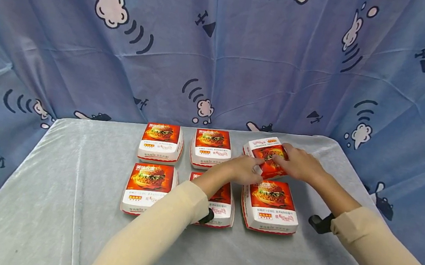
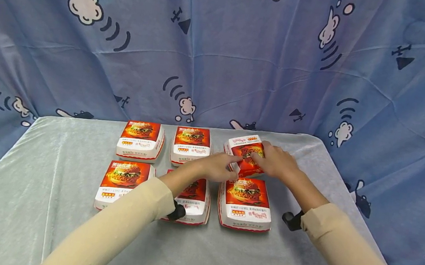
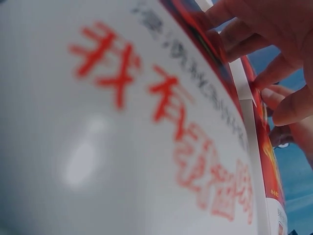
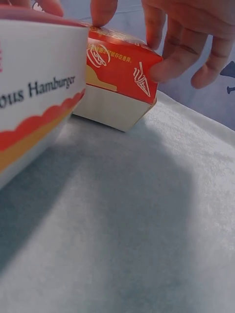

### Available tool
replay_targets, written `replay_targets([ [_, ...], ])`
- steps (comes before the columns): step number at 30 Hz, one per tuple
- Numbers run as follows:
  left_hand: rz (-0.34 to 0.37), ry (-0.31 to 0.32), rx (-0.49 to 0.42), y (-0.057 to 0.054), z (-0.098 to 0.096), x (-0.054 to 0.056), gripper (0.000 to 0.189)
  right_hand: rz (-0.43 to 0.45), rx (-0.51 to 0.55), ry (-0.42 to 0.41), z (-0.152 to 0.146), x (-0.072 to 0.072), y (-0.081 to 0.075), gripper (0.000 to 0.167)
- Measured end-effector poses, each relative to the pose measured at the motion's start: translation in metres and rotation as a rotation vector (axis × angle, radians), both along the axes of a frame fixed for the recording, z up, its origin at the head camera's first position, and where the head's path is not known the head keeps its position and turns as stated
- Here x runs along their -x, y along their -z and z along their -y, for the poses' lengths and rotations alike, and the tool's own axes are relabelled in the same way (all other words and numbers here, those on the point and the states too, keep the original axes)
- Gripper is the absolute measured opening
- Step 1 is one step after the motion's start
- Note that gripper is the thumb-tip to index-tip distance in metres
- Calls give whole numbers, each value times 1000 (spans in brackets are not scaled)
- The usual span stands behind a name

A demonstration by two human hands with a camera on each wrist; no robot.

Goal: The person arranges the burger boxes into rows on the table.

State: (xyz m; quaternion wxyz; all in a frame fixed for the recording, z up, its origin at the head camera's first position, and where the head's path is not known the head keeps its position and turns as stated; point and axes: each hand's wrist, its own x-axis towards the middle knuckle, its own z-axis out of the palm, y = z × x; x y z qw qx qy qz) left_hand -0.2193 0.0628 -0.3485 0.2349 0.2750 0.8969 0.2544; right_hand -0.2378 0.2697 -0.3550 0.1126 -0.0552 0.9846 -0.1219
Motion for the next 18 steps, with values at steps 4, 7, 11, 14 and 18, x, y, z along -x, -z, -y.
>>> replay_targets([
  [4,-16,-1,-13,0,2,0,60,4,31,-25,-2,0,0,70],
  [7,-23,-24,-13,1,3,1,60,8,56,-57,-2,-1,-1,69],
  [11,-26,-57,-19,2,4,1,63,15,87,-101,-3,0,-3,68],
  [14,-31,-71,-29,3,5,2,66,22,103,-120,-4,1,-4,67],
  [18,-40,-94,-29,4,4,3,68,28,110,-133,-5,3,-4,66],
])
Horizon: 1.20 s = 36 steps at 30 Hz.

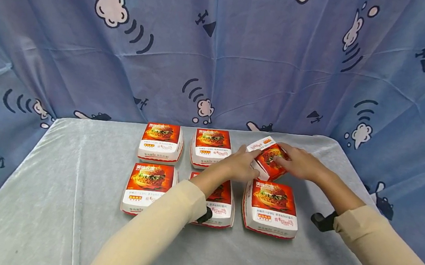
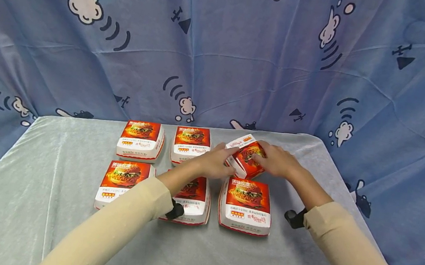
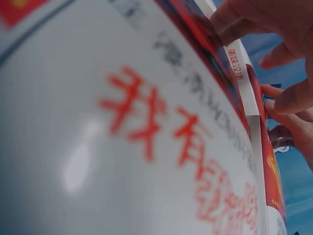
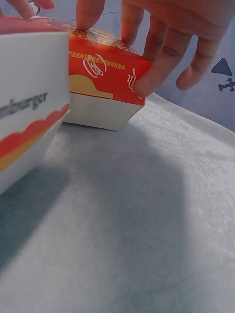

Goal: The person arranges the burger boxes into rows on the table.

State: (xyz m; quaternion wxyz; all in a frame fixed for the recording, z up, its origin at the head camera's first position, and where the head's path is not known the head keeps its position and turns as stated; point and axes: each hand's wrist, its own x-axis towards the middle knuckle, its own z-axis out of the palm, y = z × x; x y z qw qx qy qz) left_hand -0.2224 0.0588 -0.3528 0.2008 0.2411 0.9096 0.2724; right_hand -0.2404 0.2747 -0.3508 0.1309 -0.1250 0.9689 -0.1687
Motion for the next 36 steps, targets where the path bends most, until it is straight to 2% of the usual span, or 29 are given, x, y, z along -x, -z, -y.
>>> replay_targets([
  [4,-3,-10,7,0,-1,1,68,6,4,-5,-1,1,0,67],
  [10,-29,14,-5,-1,0,1,66,0,-2,10,0,1,0,66],
  [14,-44,25,-7,-1,1,1,65,-24,-32,63,0,1,-2,69],
  [19,-27,20,3,-1,1,0,64,-33,-36,128,3,0,-4,74],
  [24,-10,10,12,-1,2,-1,63,-3,-9,118,4,-2,-1,74],
  [30,-22,7,18,-1,2,0,62,0,10,104,3,-2,1,70],
  [36,-34,28,2,0,3,1,61,-1,16,97,4,-2,-1,71],
])
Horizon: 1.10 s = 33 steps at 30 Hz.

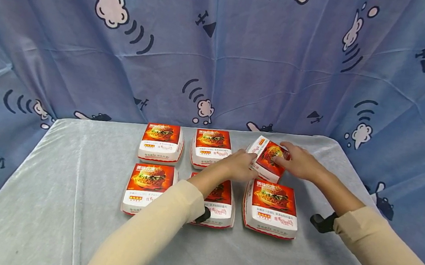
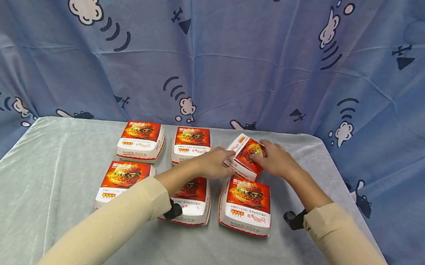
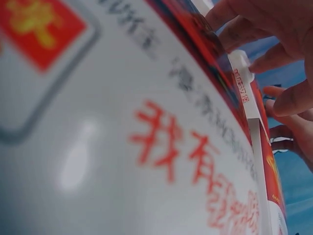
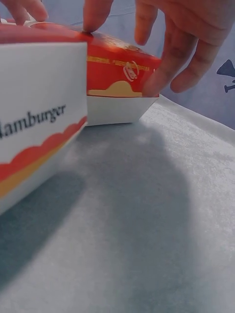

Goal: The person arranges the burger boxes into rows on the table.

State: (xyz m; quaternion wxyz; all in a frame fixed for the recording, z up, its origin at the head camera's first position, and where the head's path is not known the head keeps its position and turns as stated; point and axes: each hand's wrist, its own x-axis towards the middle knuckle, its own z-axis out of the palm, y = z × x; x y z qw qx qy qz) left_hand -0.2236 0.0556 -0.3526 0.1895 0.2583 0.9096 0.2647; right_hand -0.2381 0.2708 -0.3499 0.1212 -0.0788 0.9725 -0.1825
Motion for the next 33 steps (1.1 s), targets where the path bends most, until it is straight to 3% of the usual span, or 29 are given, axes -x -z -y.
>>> replay_targets([
  [10,-10,17,0,-2,0,-2,58,9,-7,87,3,-3,-4,80],
  [33,-5,35,18,-3,-4,-4,57,44,-15,22,2,2,-3,67],
])
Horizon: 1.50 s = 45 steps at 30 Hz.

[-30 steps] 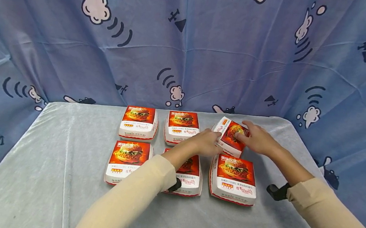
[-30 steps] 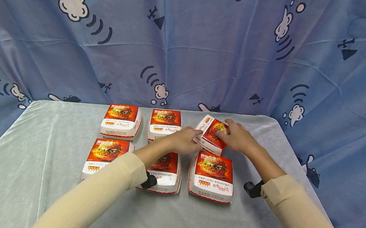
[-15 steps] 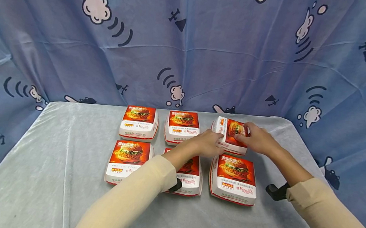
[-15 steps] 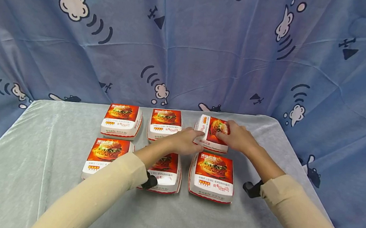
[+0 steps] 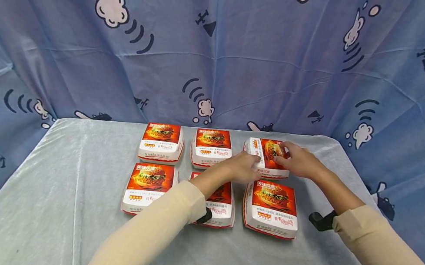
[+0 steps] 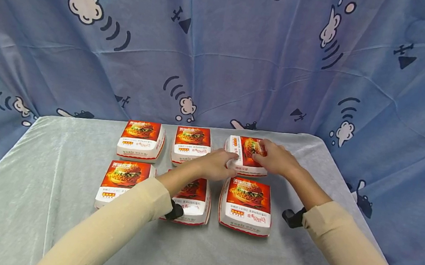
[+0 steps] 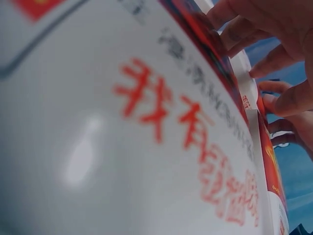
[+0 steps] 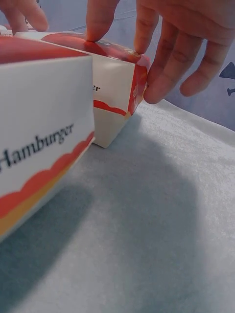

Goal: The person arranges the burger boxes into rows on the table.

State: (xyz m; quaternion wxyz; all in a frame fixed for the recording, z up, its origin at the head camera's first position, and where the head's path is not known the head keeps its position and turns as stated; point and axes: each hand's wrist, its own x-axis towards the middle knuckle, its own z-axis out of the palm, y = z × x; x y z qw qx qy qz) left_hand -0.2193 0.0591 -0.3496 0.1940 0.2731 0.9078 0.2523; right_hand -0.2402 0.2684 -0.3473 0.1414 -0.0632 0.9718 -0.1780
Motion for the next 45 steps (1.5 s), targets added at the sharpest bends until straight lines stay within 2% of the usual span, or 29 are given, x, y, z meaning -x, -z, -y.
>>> replay_targets([
  [6,-7,26,-5,1,0,0,54,-48,-74,84,6,-4,-3,71],
  [15,-11,40,21,2,-4,-2,54,-52,-29,62,10,-4,0,73],
  [22,-17,29,-20,0,-3,-1,54,-35,-25,61,10,-1,2,73],
  [30,18,-74,-68,0,-1,1,66,13,-26,-24,5,6,-1,70],
  [33,31,-90,-70,1,0,3,69,33,-14,-66,2,8,-1,69],
  [37,37,-81,-64,2,0,4,68,44,40,-137,-1,10,0,67],
  [41,20,-39,-38,2,0,5,65,44,104,-194,-1,10,0,65],
  [45,2,1,-8,3,1,4,60,30,81,-156,1,7,-1,68],
])
